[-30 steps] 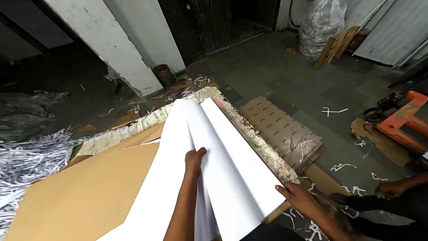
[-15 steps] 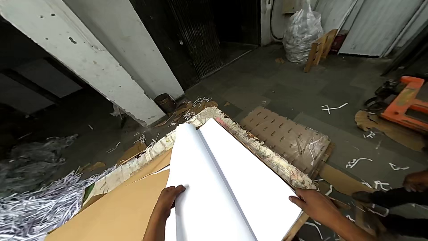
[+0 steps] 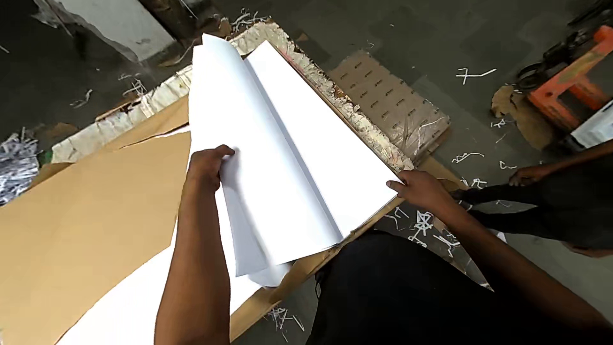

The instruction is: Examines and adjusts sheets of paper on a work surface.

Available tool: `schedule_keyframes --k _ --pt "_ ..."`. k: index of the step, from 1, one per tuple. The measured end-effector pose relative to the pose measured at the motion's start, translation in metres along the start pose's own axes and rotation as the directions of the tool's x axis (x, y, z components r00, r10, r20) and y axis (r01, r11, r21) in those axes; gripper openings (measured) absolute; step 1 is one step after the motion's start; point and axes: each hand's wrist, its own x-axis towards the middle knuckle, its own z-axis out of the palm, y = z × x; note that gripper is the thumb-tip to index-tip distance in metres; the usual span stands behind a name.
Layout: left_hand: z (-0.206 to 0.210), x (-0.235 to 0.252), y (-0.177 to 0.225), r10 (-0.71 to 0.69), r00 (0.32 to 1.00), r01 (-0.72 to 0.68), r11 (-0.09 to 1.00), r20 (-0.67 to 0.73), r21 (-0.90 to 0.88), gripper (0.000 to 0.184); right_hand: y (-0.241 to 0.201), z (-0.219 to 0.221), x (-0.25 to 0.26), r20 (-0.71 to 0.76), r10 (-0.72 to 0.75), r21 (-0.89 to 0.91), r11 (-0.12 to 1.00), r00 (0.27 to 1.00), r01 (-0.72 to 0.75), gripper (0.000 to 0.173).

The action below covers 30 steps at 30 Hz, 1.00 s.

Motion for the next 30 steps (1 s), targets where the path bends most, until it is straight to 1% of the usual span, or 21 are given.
schedule_keyframes --k 3,8,10,13,16,18,19,20,21,22,23,24,25,26,27,28,29,30 --pt "0.0 0.001 0.0 0.001 1.0 -0.001 0.999 0.002 -0.033 0.037 0.005 0.0 0.002 0.025 0.013 0.027 1.0 1.0 -0.014 0.047" --pt "-0.011 0.002 -0.003 -0.011 0.996 0.012 1.0 -0.092 0.01 0.037 0.007 -0.001 0.008 0.077 0.045 0.146 0.988 0.996 -0.056 0.05" --pt "-0.026 0.003 -0.008 -0.037 0.993 0.039 0.999 -0.114 0.018 0.038 0.006 -0.001 0.009 0.06 0.035 0.107 0.993 0.998 -0.042 0.05" --pt "-0.042 0.002 -0.016 -0.097 0.984 0.098 0.995 -0.147 -0.002 0.047 -0.002 -0.003 0.008 0.014 -0.014 -0.042 0.999 1.0 0.014 0.049" --pt "-0.037 0.008 -0.022 -0.121 0.982 0.126 0.991 -0.143 0.033 0.05 -0.011 -0.006 0.004 -0.017 -0.053 -0.111 0.993 0.998 0.051 0.045" --pt "-0.025 0.009 -0.02 -0.077 0.981 0.108 0.98 -0.181 0.168 0.053 -0.015 -0.009 0.002 -0.021 -0.081 -0.094 0.992 0.996 0.079 0.043" --pt "-0.019 0.005 -0.014 -0.018 0.974 0.084 0.954 -0.227 0.288 0.056 -0.016 -0.01 0.001 -0.014 -0.093 -0.078 0.993 0.996 0.092 0.043" --pt "-0.011 -0.003 -0.004 0.08 0.96 0.036 0.915 -0.269 0.403 0.064 -0.017 -0.011 0.0 -0.011 -0.106 -0.056 0.993 0.994 0.105 0.042" --pt "-0.001 -0.014 0.009 0.194 0.94 -0.036 0.875 -0.282 0.483 0.071 -0.018 -0.012 0.0 -0.007 -0.112 -0.038 0.993 0.994 0.111 0.042" --pt "0.01 -0.024 0.02 0.33 0.909 -0.152 0.831 -0.256 0.535 0.072 -0.019 -0.013 0.0 0.0 -0.114 -0.025 0.993 0.994 0.113 0.042" --pt "0.023 -0.034 0.032 0.463 0.867 -0.298 0.778 -0.185 0.553 0.067 -0.021 -0.014 -0.001 0.006 -0.119 -0.01 0.993 0.993 0.119 0.042" --pt "0.037 -0.04 0.042 0.57 0.817 -0.452 0.723 -0.081 0.522 0.059 -0.021 -0.015 0.0 0.011 -0.137 0.003 0.991 0.991 0.137 0.042" --pt "0.053 -0.045 0.052 0.632 0.775 -0.575 0.687 0.026 0.444 0.05 -0.022 -0.016 -0.001 0.007 -0.172 0.005 0.985 0.985 0.172 0.042" --pt "0.073 -0.048 0.061 0.651 0.751 -0.648 0.691 0.114 0.32 0.044 -0.022 -0.015 -0.002 -0.018 -0.232 -0.002 0.973 0.973 0.232 0.041" --pt "0.096 -0.051 0.067 0.625 0.759 -0.65 0.741 0.181 0.167 0.042 -0.023 -0.012 -0.004 -0.061 -0.312 -0.024 0.95 0.948 0.311 0.039" --pt "0.117 -0.054 0.072 0.548 0.797 -0.571 0.82 0.253 0.023 0.046 -0.023 -0.01 -0.005 -0.089 -0.395 -0.065 0.918 0.914 0.391 0.037" --pt "0.137 -0.057 0.075 0.448 0.836 -0.444 0.892 0.316 -0.089 0.052 -0.024 -0.008 -0.007 -0.102 -0.474 -0.116 0.879 0.875 0.463 0.035" --pt "0.154 -0.058 0.075 0.351 0.865 -0.319 0.936 0.359 -0.147 0.06 -0.024 -0.005 -0.008 -0.106 -0.542 -0.159 0.837 0.834 0.523 0.033"
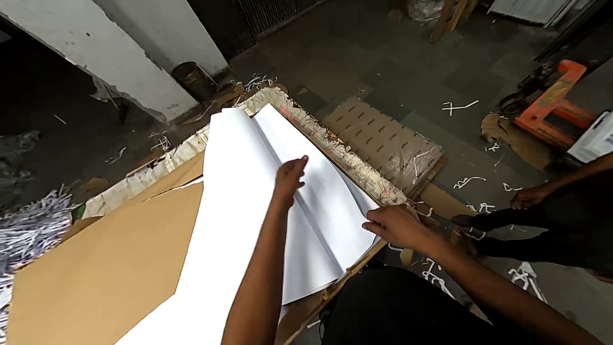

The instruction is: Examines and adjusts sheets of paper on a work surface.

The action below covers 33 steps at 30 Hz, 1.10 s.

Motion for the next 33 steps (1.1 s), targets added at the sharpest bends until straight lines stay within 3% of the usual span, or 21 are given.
schedule_keyframes --k 3,6,10,21,33 --pt "0.029 0.02 -0.018 -0.193 0.981 0.191 0.975 -0.013 -0.112 0.075 0.0 0.011 -0.004 -0.019 -0.148 -0.07 0.987 0.989 0.146 0.033" --pt "0.034 0.03 -0.029 -0.276 0.957 0.258 0.949 -0.085 -0.18 0.082 0.003 0.023 -0.008 -0.02 -0.234 -0.109 0.967 0.972 0.23 0.036" --pt "0.028 0.033 -0.029 -0.338 0.938 0.311 0.918 -0.076 -0.245 0.084 0.004 0.027 -0.009 -0.001 -0.301 -0.128 0.946 0.954 0.299 0.037" --pt "0.021 0.038 -0.037 -0.37 0.928 0.338 0.886 -0.047 -0.317 0.064 0.005 0.024 -0.009 -0.004 -0.334 -0.113 0.937 0.943 0.331 0.034" --pt "0.021 0.042 -0.037 -0.392 0.918 0.355 0.876 -0.053 -0.326 0.061 0.005 0.019 -0.009 -0.001 -0.326 -0.129 0.938 0.945 0.323 0.034"
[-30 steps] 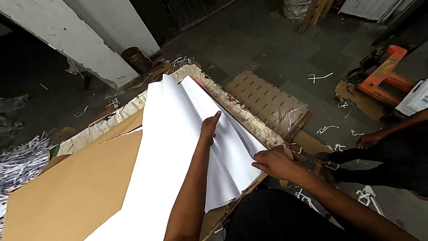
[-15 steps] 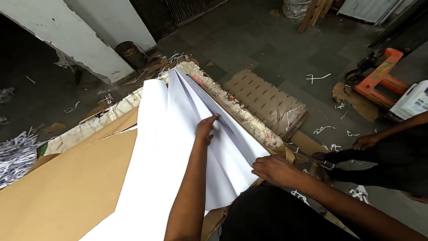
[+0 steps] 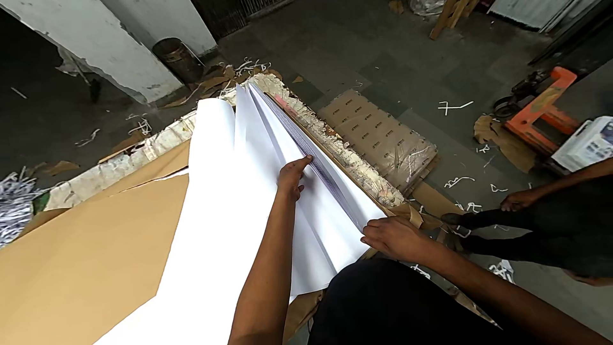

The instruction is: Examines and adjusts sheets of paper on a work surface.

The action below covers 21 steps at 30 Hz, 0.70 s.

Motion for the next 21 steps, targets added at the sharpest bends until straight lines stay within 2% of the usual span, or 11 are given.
schedule_keyframes --k 16,18,21 --pt "0.003 -0.001 0.004 -0.002 1.0 0.003 0.999 -0.026 0.039 0.061 0.003 -0.001 0.0 -0.006 0.033 0.028 0.999 0.999 -0.033 0.034" --pt "0.003 -0.003 0.006 0.001 0.999 0.001 0.999 -0.043 0.044 0.056 0.005 -0.002 0.001 -0.002 0.048 0.042 0.998 0.999 -0.048 0.034" --pt "0.007 -0.007 0.008 0.014 0.994 -0.012 1.0 -0.104 0.027 0.042 0.012 0.001 -0.004 -0.035 0.204 0.06 0.978 0.978 -0.201 0.038"
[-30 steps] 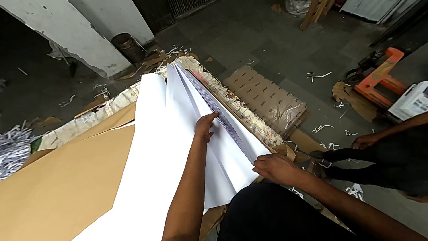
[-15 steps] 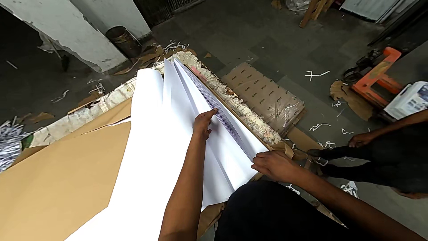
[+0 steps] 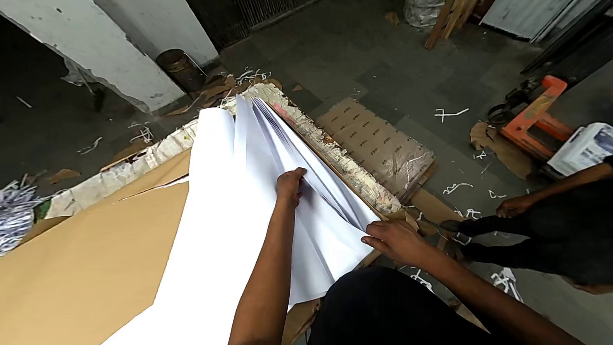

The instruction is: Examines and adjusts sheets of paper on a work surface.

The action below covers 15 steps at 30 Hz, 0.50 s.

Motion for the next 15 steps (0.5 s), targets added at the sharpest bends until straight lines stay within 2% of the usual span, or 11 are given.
schedule_keyframes --k 2,3,5,6,8,9,11,12,13,15 --pt "0.0 -0.003 -0.001 0.046 0.998 -0.046 0.999 -0.033 0.003 0.037 0.008 0.005 -0.005 -0.051 0.226 0.006 0.974 0.973 -0.226 0.048" --pt "0.0 -0.006 0.0 0.088 0.995 -0.088 0.996 -0.049 0.01 0.035 0.011 0.006 -0.006 -0.06 0.324 0.029 0.946 0.944 -0.322 0.064" --pt "-0.002 -0.01 0.002 0.192 0.977 -0.191 0.981 -0.088 0.018 0.032 0.018 0.007 -0.004 -0.062 0.402 0.1 0.913 0.914 -0.395 0.094" --pt "-0.005 -0.013 0.004 0.247 0.963 -0.248 0.969 -0.108 0.011 0.03 0.019 0.007 0.0 -0.077 0.394 0.183 0.909 0.916 -0.376 0.097" --pt "-0.015 -0.02 0.01 0.345 0.923 -0.347 0.938 -0.17 0.014 0.03 0.016 0.008 0.013 -0.075 0.34 0.449 0.851 0.937 -0.273 0.082" --pt "-0.023 -0.026 0.015 0.373 0.906 -0.372 0.927 -0.202 0.042 0.033 0.013 0.011 0.025 -0.034 0.315 0.621 0.75 0.948 -0.227 0.072" --pt "-0.048 -0.04 0.027 0.388 0.892 -0.37 0.921 -0.233 0.12 0.036 0.002 0.019 0.057 0.111 0.271 0.866 0.445 0.956 -0.227 0.067" --pt "-0.066 -0.044 0.03 0.396 0.886 -0.36 0.916 -0.243 0.178 0.037 -0.007 0.023 0.072 0.191 0.24 0.904 0.335 0.952 -0.266 0.067" --pt "-0.085 -0.046 0.034 0.407 0.88 -0.36 0.908 -0.245 0.216 0.036 -0.016 0.03 0.087 0.247 0.202 0.912 0.283 0.948 -0.298 0.066" --pt "-0.126 -0.043 0.036 0.449 0.86 -0.391 0.885 -0.243 0.253 0.033 -0.038 0.045 0.11 0.305 0.122 0.893 0.308 0.945 -0.328 0.065"
